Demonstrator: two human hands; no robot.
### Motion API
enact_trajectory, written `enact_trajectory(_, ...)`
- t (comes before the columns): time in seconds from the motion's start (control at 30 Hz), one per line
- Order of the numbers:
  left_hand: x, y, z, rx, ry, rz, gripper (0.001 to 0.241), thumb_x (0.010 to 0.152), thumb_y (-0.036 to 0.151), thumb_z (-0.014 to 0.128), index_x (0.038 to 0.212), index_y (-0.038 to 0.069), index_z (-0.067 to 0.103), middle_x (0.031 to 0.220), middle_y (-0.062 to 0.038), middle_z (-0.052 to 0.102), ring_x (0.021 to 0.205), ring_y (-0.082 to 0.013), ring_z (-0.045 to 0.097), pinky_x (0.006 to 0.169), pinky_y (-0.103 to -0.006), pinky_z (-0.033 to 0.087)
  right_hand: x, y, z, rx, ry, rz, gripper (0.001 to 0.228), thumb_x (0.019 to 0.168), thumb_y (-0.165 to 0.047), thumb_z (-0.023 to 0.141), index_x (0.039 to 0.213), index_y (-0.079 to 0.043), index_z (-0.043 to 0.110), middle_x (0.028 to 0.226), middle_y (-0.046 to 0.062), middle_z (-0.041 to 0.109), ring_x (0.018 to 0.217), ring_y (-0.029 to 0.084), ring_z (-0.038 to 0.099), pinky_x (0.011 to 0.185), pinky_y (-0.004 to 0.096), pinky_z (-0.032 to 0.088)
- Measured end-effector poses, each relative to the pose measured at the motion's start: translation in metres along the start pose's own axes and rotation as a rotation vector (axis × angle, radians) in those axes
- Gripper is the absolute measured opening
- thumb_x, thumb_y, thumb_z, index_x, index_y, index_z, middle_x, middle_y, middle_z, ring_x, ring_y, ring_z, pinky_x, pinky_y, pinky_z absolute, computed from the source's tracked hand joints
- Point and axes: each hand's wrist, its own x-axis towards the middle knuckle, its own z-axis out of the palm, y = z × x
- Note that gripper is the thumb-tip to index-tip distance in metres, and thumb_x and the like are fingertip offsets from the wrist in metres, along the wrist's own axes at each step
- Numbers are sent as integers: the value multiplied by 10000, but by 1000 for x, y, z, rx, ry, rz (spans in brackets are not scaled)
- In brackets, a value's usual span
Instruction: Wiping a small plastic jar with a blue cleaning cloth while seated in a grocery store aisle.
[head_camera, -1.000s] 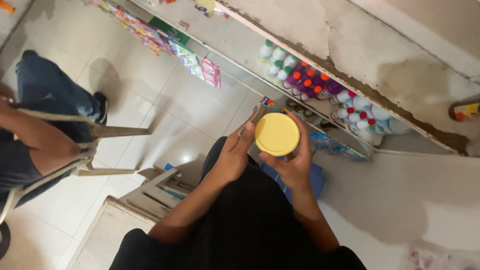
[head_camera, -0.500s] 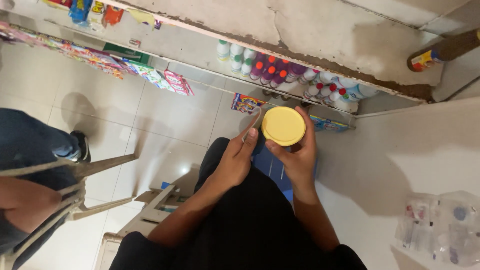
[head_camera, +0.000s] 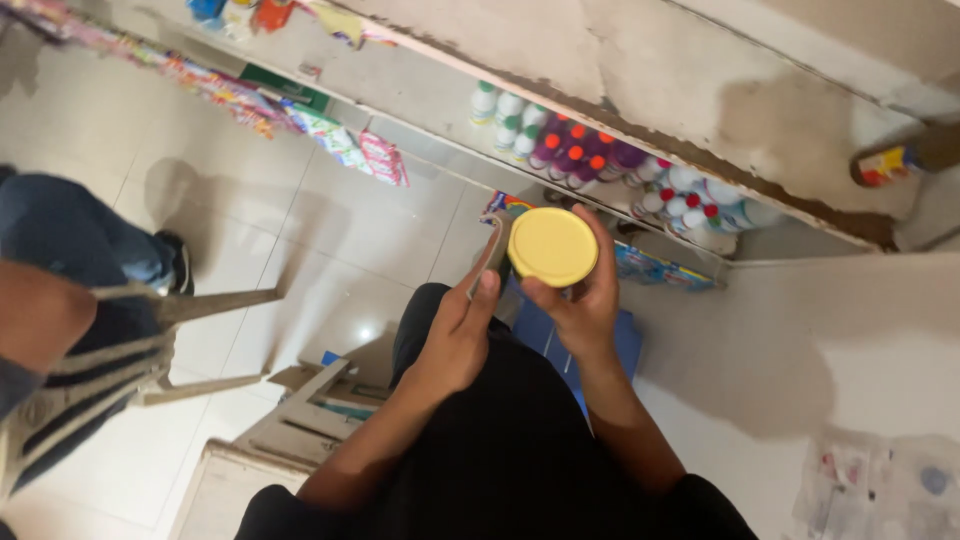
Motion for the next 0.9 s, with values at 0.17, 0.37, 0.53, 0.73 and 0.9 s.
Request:
enact_trajectory(0.17, -12, -8, -18, 29, 126, 46, 534, 1107, 234, 343, 1558, -44, 284, 1559, -332, 350, 1487, -434, 234, 1230, -567, 209, 2, 1, 24, 106, -255, 3, 1076, 820, -222, 836, 1606, 3, 135, 1606, 257, 304, 1497, 314, 285, 1223, 479, 280)
enact_trajectory(0.37, -12, -10, -30, -60, 263, 20, 524, 1114, 279, 341, 1540, -24, 366, 1552, -242, 419, 1479, -357, 313, 1242, -531, 216, -9, -4, 37, 149, -323, 74, 932, 865, -27, 757, 1609, 23, 198, 1618, 237, 302, 1525, 319, 234, 1222, 468, 283)
enact_trajectory(0.53, -11, -9, -27, -75, 199, -33, 521, 1107, 310, 360, 1519, -1, 429, 1530, -196, 472, 1460, -339, 379, 1226, -533, 251, -11, 2, 31, 275, -230, 196, 1022, 781, -47, 855, 1603, 8, 249, 1572, 223, 401, 1487, 293, 349, 1179, 415, 379)
enact_trajectory(0.73, -5, 3, -13, -28, 65, -18, 541, 1100, 331, 358, 1524, 1, 413, 1539, -224, 454, 1457, -348, 362, 1209, -552, 275, -7, 9, 21, 214, -32, 266, 930, 754, -106, 873, 1545, 3, 394, 1504, 205, 500, 1398, 261, 477, 1099, 367, 476)
enact_trajectory(0.9, -7, 3, -7, 3, 30, 78, 540, 1115, 264, 358, 1564, -31, 297, 1595, -285, 326, 1495, -409, 249, 1229, -558, 224, -8, -1, 27, -26, 34, 55, 1012, 716, -67, 919, 1554, -7, 355, 1507, 208, 475, 1457, 279, 392, 1211, 419, 328)
